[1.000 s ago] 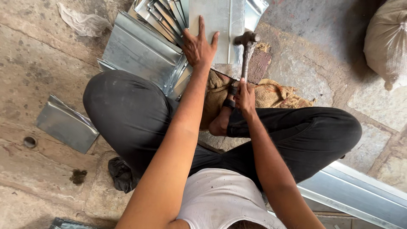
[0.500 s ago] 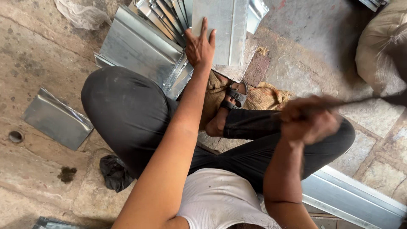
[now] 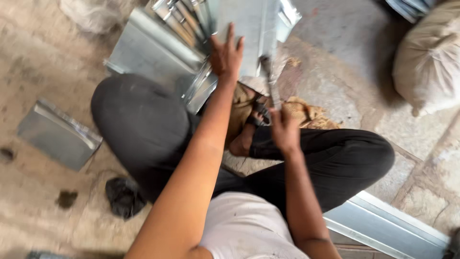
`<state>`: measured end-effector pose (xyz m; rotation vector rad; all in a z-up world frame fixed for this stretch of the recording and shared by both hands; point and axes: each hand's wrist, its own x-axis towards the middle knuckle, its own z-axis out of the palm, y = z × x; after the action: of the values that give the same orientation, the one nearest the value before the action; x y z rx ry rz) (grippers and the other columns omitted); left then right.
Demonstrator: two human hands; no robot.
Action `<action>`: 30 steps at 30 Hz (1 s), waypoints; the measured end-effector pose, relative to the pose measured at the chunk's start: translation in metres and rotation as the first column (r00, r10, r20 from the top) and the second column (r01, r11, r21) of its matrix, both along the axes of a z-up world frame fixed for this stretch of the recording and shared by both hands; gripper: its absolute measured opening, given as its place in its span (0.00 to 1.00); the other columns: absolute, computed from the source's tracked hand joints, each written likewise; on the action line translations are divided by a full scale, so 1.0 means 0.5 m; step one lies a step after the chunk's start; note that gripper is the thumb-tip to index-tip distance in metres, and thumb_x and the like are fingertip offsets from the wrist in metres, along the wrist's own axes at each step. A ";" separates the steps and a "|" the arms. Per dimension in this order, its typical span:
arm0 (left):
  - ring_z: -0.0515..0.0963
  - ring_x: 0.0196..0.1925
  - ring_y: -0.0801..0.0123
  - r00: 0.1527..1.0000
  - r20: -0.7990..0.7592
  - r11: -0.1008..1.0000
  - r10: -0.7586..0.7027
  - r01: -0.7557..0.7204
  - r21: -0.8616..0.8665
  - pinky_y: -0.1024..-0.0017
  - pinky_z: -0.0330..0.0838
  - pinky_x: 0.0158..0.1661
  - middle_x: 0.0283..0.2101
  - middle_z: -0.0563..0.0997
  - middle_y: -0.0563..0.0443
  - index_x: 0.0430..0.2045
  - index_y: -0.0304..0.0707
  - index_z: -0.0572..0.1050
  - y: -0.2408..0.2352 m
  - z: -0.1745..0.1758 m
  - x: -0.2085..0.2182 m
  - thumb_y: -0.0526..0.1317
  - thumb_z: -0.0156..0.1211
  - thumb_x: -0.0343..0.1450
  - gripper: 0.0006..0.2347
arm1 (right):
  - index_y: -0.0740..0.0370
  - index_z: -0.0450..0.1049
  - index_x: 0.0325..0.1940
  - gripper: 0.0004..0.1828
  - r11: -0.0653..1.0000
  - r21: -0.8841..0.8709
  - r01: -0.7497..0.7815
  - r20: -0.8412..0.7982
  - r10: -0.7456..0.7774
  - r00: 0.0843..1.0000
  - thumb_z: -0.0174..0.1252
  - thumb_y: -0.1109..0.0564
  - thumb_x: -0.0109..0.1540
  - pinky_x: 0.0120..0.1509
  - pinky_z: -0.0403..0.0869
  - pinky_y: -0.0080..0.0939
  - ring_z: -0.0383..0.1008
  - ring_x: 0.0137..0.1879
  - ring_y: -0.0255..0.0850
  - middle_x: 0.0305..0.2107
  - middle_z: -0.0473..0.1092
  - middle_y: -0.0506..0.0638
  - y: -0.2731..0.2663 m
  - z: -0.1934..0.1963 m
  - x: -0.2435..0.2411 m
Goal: The person uses a hammer to flatten and shape metal sheets by placing them one at a time on an anvil and striking them repeatedly.
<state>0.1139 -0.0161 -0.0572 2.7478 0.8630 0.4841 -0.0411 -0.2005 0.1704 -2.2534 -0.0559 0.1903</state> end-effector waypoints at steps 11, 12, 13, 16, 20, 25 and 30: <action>0.77 0.35 0.67 0.964 -0.220 0.939 -0.149 0.068 -0.338 0.79 0.72 0.20 0.60 0.67 0.35 0.73 0.78 0.50 0.017 0.010 0.020 0.69 0.43 0.76 0.28 | 0.51 0.71 0.50 0.20 0.756 0.631 -0.174 0.494 -0.219 0.842 0.42 0.37 0.72 0.22 0.64 0.35 0.62 0.21 0.32 0.21 0.66 0.47 -0.040 0.076 -0.003; 0.77 0.36 0.67 0.965 -0.216 0.940 -0.149 0.071 -0.333 0.78 0.72 0.21 0.59 0.67 0.36 0.73 0.78 0.50 0.020 0.002 0.019 0.69 0.43 0.76 0.29 | 0.53 0.72 0.50 0.19 0.842 0.539 -0.033 0.386 -0.212 0.898 0.43 0.39 0.72 0.23 0.65 0.35 0.64 0.22 0.33 0.21 0.67 0.47 -0.028 -0.007 -0.003; 0.77 0.36 0.67 0.963 -0.228 0.939 -0.146 0.063 -0.337 0.79 0.72 0.21 0.59 0.68 0.36 0.72 0.79 0.50 0.019 -0.007 0.013 0.69 0.44 0.75 0.28 | 0.54 0.72 0.49 0.18 0.926 0.369 0.079 0.230 -0.173 0.958 0.43 0.41 0.72 0.24 0.65 0.36 0.65 0.23 0.33 0.22 0.67 0.47 -0.014 -0.078 -0.012; 0.78 0.38 0.66 0.986 -0.133 0.967 -0.106 0.071 -0.246 0.77 0.72 0.22 0.59 0.68 0.36 0.71 0.80 0.50 0.010 -0.023 0.021 0.69 0.44 0.75 0.28 | 0.59 0.73 0.48 0.16 0.993 -0.067 0.092 -0.301 -0.108 0.947 0.45 0.48 0.72 0.27 0.67 0.38 0.69 0.27 0.35 0.23 0.70 0.47 -0.011 -0.157 -0.044; 0.78 0.36 0.66 0.993 -0.096 0.978 -0.074 0.054 -0.200 0.77 0.72 0.22 0.60 0.68 0.34 0.70 0.80 0.49 0.018 -0.017 0.033 0.69 0.44 0.74 0.28 | 0.60 0.71 0.38 0.17 0.979 0.165 0.120 -0.227 -0.081 0.970 0.47 0.47 0.73 0.27 0.62 0.33 0.63 0.26 0.30 0.23 0.66 0.44 -0.010 -0.023 -0.029; 0.77 0.34 0.67 0.965 -0.231 0.943 -0.127 0.044 -0.331 0.80 0.71 0.18 0.60 0.68 0.34 0.71 0.78 0.50 0.027 0.039 0.023 0.68 0.41 0.75 0.28 | 0.67 0.49 0.60 0.30 0.746 0.629 -0.217 0.331 -0.005 0.944 0.46 0.39 0.73 0.18 0.57 0.29 0.52 0.17 0.26 0.20 0.67 0.43 -0.039 0.213 0.014; 0.75 0.32 0.70 0.965 -0.227 0.929 -0.130 0.038 -0.369 0.83 0.70 0.16 0.57 0.69 0.37 0.71 0.78 0.51 0.018 0.041 0.011 0.67 0.38 0.76 0.26 | 0.49 0.67 0.43 0.20 0.674 0.662 -0.329 0.635 -0.271 0.723 0.45 0.34 0.69 0.19 0.63 0.34 0.61 0.18 0.31 0.24 0.64 0.44 -0.052 0.128 0.061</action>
<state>0.1196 -0.0071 -0.0366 2.5153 0.7887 -0.0413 -0.0105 -0.2264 0.2343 -1.3527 -0.4953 -0.6059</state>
